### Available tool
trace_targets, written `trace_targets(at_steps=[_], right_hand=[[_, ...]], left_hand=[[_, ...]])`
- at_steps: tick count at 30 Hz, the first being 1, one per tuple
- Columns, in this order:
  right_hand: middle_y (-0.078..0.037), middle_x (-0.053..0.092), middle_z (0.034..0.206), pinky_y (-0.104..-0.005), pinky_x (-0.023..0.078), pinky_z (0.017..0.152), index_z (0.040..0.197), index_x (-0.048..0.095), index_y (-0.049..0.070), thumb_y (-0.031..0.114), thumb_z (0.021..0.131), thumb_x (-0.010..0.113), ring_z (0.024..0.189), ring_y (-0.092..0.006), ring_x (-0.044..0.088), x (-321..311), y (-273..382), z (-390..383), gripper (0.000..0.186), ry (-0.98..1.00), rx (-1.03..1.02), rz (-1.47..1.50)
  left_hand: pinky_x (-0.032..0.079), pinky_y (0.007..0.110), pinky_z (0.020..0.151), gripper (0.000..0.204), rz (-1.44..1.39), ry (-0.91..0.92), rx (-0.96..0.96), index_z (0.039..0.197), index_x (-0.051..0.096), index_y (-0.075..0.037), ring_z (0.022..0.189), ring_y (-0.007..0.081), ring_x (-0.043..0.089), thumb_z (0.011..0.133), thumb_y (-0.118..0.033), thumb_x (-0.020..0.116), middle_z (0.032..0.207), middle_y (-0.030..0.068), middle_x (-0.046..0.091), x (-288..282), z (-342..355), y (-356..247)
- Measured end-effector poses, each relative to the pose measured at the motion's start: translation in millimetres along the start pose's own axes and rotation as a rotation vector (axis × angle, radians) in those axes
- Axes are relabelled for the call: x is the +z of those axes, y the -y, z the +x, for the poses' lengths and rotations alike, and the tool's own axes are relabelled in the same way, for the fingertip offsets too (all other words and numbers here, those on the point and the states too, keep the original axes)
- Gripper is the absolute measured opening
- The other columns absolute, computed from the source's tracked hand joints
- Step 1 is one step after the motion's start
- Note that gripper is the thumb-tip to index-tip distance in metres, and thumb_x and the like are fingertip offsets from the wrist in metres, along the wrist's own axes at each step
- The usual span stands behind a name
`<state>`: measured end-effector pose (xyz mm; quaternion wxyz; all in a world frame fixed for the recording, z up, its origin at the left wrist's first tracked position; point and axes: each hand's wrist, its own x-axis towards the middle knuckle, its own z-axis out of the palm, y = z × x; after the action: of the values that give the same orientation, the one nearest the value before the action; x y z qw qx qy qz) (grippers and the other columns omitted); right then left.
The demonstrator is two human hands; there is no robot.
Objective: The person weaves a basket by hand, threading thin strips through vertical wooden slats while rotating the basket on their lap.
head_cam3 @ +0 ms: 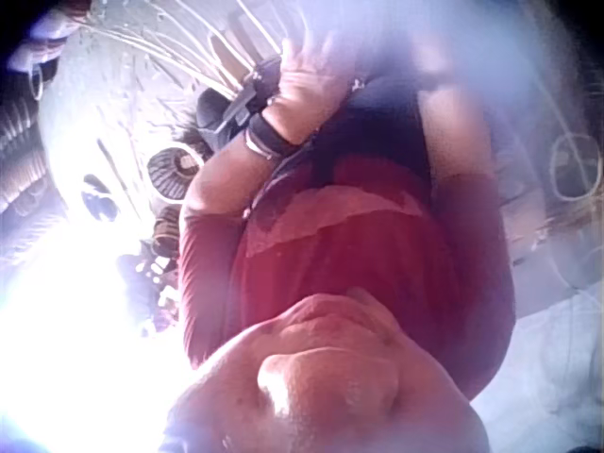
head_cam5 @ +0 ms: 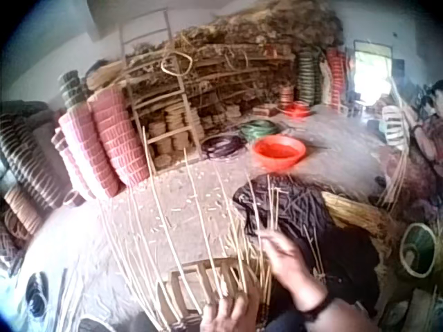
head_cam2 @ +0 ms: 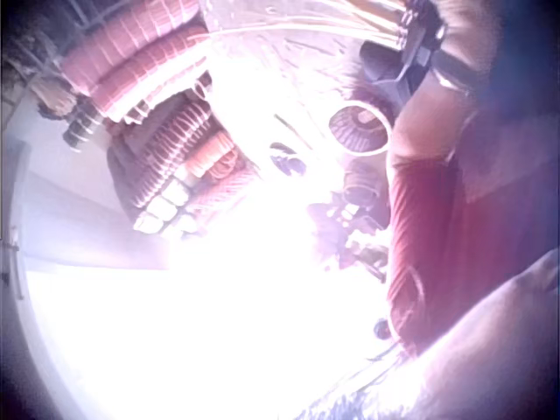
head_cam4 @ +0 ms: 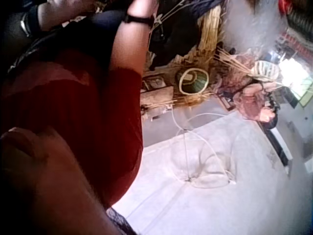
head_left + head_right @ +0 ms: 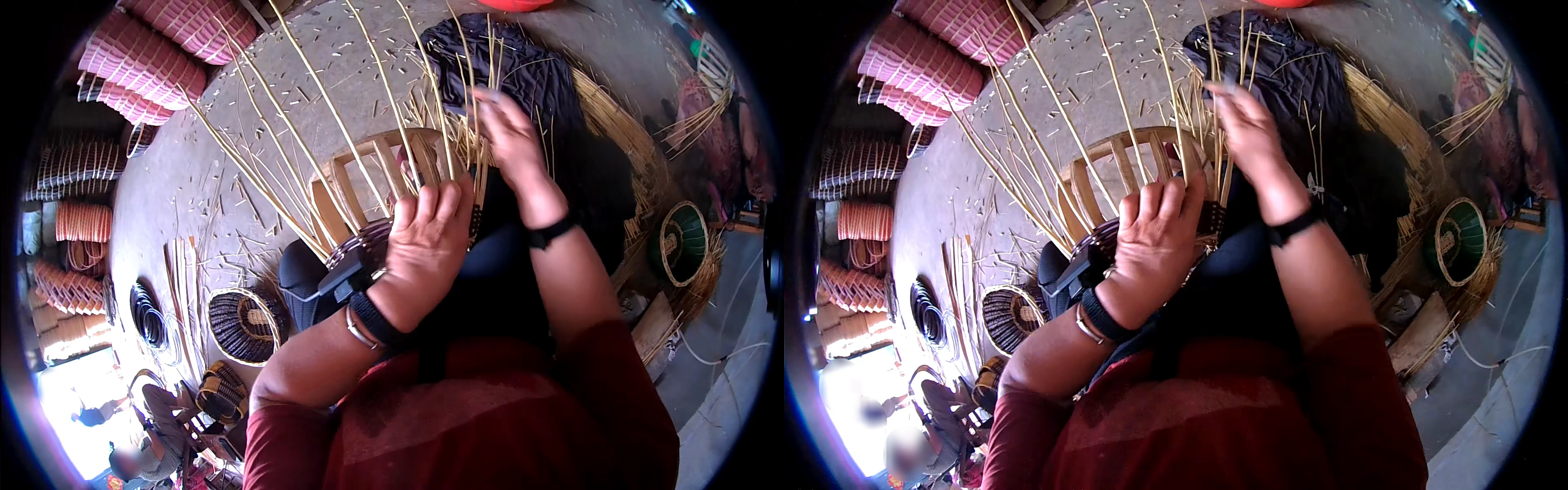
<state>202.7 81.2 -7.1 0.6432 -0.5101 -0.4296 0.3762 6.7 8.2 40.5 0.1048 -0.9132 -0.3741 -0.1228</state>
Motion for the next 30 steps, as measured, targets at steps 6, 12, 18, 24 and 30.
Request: trace_targets(at_steps=[6, 12, 18, 24, 30], right_hand=[[-0.017, 0.058, 0.135, -0.0312, 0.055, 0.084, 0.154, 0.038, 0.006, -0.01, 0.093, 0.053, 0.109, -0.014, 0.064, 25.1, -7.9, 4.8, 0.065, -0.085, 0.02, -0.035], [0.006, 0.042, 0.071, -0.0252, 0.031, 0.058, 0.129, 0.059, 0.008, 0.024, 0.105, 0.053, 0.058, -0.0086, 0.037, -49.6, 4.2, -78.7, 0.029, -0.304, 0.638, 0.616], [0.007, 0.032, 0.066, -0.0262, 0.028, 0.059, 0.122, 0.06, 0.007, 0.027, 0.11, 0.046, 0.055, -0.0069, 0.029, 6.0, 96.4, -62.1, 0.028, 0.206, 0.088, 0.588], [0.005, 0.036, 0.069, -0.0274, 0.036, 0.063, 0.119, 0.061, 0.001, 0.025, 0.111, 0.042, 0.058, -0.0072, 0.033, 100.6, 136.0, -76.5, 0.031, 0.532, -0.024, 0.603], [0.004, 0.037, 0.068, -0.0291, 0.04, 0.058, 0.112, 0.063, 0.003, 0.024, 0.109, 0.047, 0.056, -0.0089, 0.036, 129.6, 20.4, -90.6, 0.027, 0.434, 0.59, 0.594]], left_hand=[[0.041, 0.045, 0.096, 0.046, -0.095, 0.062, 0.004, 0.123, 0.059, -0.012, 0.112, 0.0299, 0.051, 0.078, -0.018, 0.066, 0.113, 0.0093, 0.053, 3.3, 9.6, 8.0], [0.034, 0.047, 0.106, 0.041, -0.063, -0.005, 0.061, 0.127, 0.058, -0.011, 0.115, 0.0242, 0.049, 0.087, -0.017, 0.058, 0.119, 0.0061, 0.049, 8.1, -9.6, -5.6], [0.037, 0.046, 0.1, 0.061, -0.179, 0.086, 0.003, 0.131, 0.06, -0.021, 0.113, 0.0237, 0.055, 0.072, -0.026, 0.077, 0.116, 0.0053, 0.051, -26.1, -18.6, 52.0], [0.052, 0.041, 0.092, 0.076, -0.476, -0.326, -0.344, 0.123, 0.066, -0.009, 0.104, 0.0306, 0.058, 0.054, -0.014, 0.097, 0.111, 0.0128, 0.058, -76.7, -105.1, 134.2], [0.04, 0.049, 0.102, 0.07, -0.554, -0.081, -0.75, 0.121, 0.067, -0.015, 0.118, 0.0334, 0.051, 0.059, -0.029, 0.095, 0.119, 0.0114, 0.054, 7.4, -195.3, 97.3]])
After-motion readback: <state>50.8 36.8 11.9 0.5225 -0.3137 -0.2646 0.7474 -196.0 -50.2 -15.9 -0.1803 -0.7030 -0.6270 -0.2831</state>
